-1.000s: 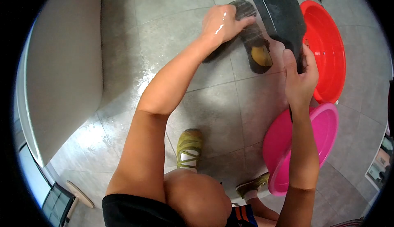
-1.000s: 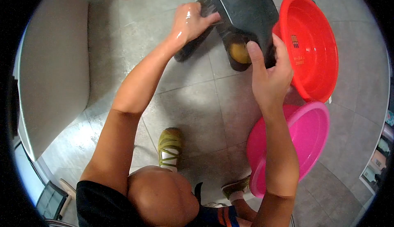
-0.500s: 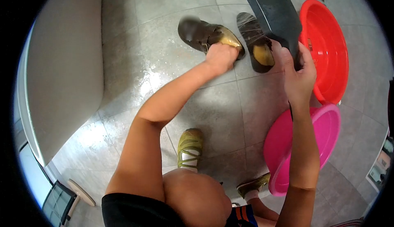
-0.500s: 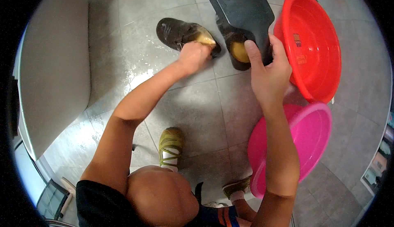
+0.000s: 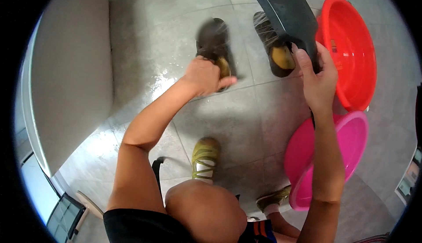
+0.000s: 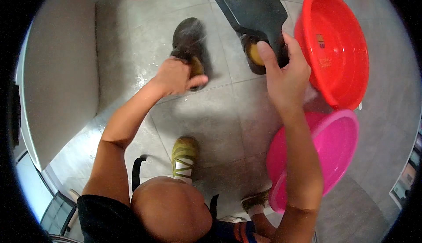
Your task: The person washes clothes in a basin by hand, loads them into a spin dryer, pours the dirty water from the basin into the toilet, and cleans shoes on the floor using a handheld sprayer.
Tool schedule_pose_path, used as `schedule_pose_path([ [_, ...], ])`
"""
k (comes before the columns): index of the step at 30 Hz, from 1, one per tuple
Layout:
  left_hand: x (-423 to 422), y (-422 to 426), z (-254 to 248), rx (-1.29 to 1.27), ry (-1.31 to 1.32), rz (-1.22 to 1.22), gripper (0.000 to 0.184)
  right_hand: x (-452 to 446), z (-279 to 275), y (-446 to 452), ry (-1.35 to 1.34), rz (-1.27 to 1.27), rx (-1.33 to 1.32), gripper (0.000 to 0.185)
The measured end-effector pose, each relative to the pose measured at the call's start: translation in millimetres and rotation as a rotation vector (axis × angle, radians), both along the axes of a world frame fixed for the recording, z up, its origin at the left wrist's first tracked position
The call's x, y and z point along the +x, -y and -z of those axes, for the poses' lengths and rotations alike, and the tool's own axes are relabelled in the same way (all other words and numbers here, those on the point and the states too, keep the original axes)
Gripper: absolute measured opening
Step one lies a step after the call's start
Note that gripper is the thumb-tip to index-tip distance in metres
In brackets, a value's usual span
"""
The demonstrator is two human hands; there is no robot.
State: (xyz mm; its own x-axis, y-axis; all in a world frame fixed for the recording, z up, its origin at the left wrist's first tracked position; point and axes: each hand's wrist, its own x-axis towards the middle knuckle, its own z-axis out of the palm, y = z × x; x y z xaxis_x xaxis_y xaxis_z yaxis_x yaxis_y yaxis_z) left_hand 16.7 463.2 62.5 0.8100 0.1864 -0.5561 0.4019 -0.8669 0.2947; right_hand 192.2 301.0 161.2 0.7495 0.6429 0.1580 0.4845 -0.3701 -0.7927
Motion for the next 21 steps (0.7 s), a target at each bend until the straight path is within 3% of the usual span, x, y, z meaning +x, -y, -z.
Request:
schedule_pose_path([
  [3, -7, 15, 41, 0.315, 0.390, -0.213, 0.076, -5, -1, -2, -0.060, 0.037, -0.040, 0.043],
  [4, -3, 25, 43, 0.252, 0.434, -0.371, 0.062, -7, 0, -2, -0.019, 0.041, -0.085, 0.043],
  [7, 16, 8, 73, 0.062, 0.671, -0.794, 0.045, -14, 0, -2, 0.052, 0.043, -0.154, 0.044],
  [8, 21, -1, 85, 0.037, 0.759, -0.776, 0.032, -17, 0, -2, 0.032, 0.030, -0.132, 0.044],
  [11, 19, -20, 71, -0.559, 0.832, -0.969, 0.025, -17, -2, -1, 0.073, -0.006, -0.022, 0.044],
  [12, 16, -27, 70, -0.744, 0.962, -0.958, 0.027, -16, -1, -1, 0.101, -0.014, 0.023, 0.043],
  [15, 7, -38, 44, -1.512, 0.995, -1.146, 0.022, -11, -7, 1, -0.013, 0.013, 0.073, 0.040],
  [21, 26, -33, 45, -1.899, 1.043, -1.135, 0.016, -8, -11, -1, -0.052, -0.001, 0.105, 0.038],
])
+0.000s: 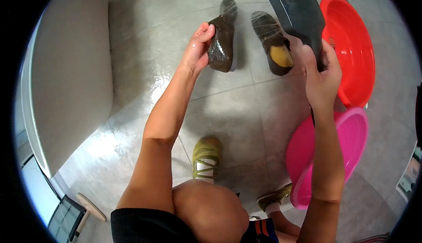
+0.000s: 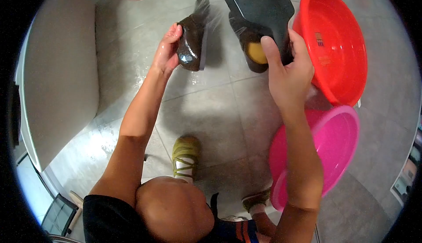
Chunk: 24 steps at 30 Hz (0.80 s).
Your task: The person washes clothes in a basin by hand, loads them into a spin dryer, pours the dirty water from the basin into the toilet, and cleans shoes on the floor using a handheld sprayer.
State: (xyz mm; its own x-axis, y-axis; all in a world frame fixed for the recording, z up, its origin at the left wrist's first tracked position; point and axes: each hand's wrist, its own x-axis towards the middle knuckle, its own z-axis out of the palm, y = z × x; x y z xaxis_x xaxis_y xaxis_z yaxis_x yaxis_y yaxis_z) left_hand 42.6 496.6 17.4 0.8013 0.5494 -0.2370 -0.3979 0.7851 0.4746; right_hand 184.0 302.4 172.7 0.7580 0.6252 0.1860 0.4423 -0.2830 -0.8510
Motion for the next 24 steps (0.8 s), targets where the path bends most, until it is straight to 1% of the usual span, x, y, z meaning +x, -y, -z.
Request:
schedule_pose_path([
  [1, 2, 2, 0, -0.057, -0.003, -0.020, 0.011, 0, 0, 0, -0.021, -0.005, 0.000, 0.039],
  [2, 2, 1, 3, -0.079, 0.026, -0.009, 0.011, 0, 0, -1, -0.042, -0.009, 0.000, 0.039],
  [4, 4, -1, 7, -0.120, 0.084, 0.012, 0.020, 1, 1, -1, -0.098, -0.038, -0.021, 0.039],
  [7, 10, 0, 0, -0.140, 0.061, -0.012, 0.015, 2, 4, -1, -0.053, -0.014, -0.055, 0.039],
  [10, 10, 1, -9, 0.046, -0.035, 0.031, 0.020, 8, 5, -1, -0.073, -0.069, -0.053, 0.038],
  [13, 14, 4, -15, 0.386, -0.177, 0.041, 0.031, 18, 6, -2, 0.095, -0.027, -0.106, 0.042],
  [16, 11, 3, -10, 0.935, -0.480, 0.089, 0.037, 40, -2, -4, 0.319, 0.168, -0.228, 0.047],
  [17, 6, 5, -9, 1.124, -0.641, 0.116, 0.041, 46, -6, -4, 0.313, 0.201, -0.262, 0.050],
  [18, 5, 7, -9, 1.323, -0.743, 0.113, 0.042, 48, -13, -6, 0.248, 0.219, -0.308, 0.050],
  [20, -1, 10, 1, 1.540, -0.868, 0.149, 0.040, 51, -23, -9, 0.117, 0.256, -0.398, 0.049],
  [21, -2, 9, 7, 1.603, -0.915, 0.139, 0.038, 56, -18, -7, 0.205, 0.234, -0.364, 0.050],
  [23, -4, 8, 20, 1.731, -1.015, 0.116, 0.034, 63, -13, -3, 0.263, 0.240, -0.344, 0.050],
  [24, -4, 10, 7, 1.779, -1.115, 0.224, 0.029, 64, -13, -2, 0.292, 0.243, -0.335, 0.050],
])
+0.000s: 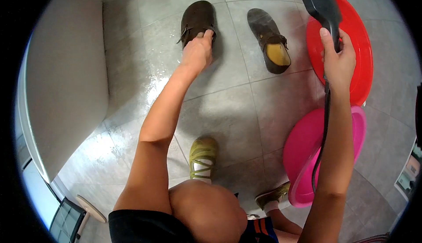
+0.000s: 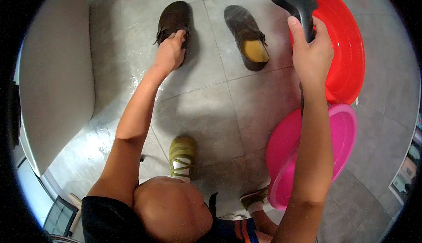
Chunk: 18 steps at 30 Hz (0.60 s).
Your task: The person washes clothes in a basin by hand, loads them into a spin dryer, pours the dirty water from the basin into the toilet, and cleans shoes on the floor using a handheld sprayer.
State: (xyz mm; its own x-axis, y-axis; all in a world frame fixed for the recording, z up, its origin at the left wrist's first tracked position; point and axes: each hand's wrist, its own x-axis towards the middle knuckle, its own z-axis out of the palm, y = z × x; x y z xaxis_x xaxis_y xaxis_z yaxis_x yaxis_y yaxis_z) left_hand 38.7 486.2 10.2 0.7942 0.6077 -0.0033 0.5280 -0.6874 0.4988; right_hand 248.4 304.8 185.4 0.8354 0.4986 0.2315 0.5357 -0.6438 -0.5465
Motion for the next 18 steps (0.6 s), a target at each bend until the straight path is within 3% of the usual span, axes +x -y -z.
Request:
schedule_pose_path([
  [2, 1, 10, -51, 0.074, -0.270, 0.018, 0.019, -3, 1, -1, -0.050, -0.001, 0.003, 0.050],
  [3, 4, 17, -64, 0.227, -0.166, 0.068, 0.006, -4, 1, -2, -0.074, -0.002, 0.007, 0.050],
  [5, 31, 27, -69, 0.172, 0.071, 0.093, 0.024, -4, 4, -3, -0.069, 0.007, 0.014, 0.049],
  [7, 75, 34, -68, -0.112, 0.169, 0.156, 0.034, -5, 4, -3, -0.065, 0.009, 0.020, 0.048],
  [9, 137, 29, 8, 0.183, 0.399, 0.189, 0.045, -8, 2, -3, -0.059, 0.013, 0.027, 0.047],
  [10, 155, 25, 23, 0.161, 0.288, 0.186, 0.048, -8, 2, -3, -0.048, 0.002, 0.037, 0.047],
  [13, 189, 22, 31, 0.069, -0.049, 0.239, 0.056, -5, 5, -2, -0.063, -0.019, 0.058, 0.045],
  [17, 189, 19, 32, 0.335, -0.106, 0.816, 0.054, 1, 5, 2, -0.094, -0.054, 0.101, 0.042],
  [18, 189, 16, 41, 0.321, -0.073, 0.840, 0.056, 1, 3, 2, -0.106, -0.044, 0.094, 0.042],
])
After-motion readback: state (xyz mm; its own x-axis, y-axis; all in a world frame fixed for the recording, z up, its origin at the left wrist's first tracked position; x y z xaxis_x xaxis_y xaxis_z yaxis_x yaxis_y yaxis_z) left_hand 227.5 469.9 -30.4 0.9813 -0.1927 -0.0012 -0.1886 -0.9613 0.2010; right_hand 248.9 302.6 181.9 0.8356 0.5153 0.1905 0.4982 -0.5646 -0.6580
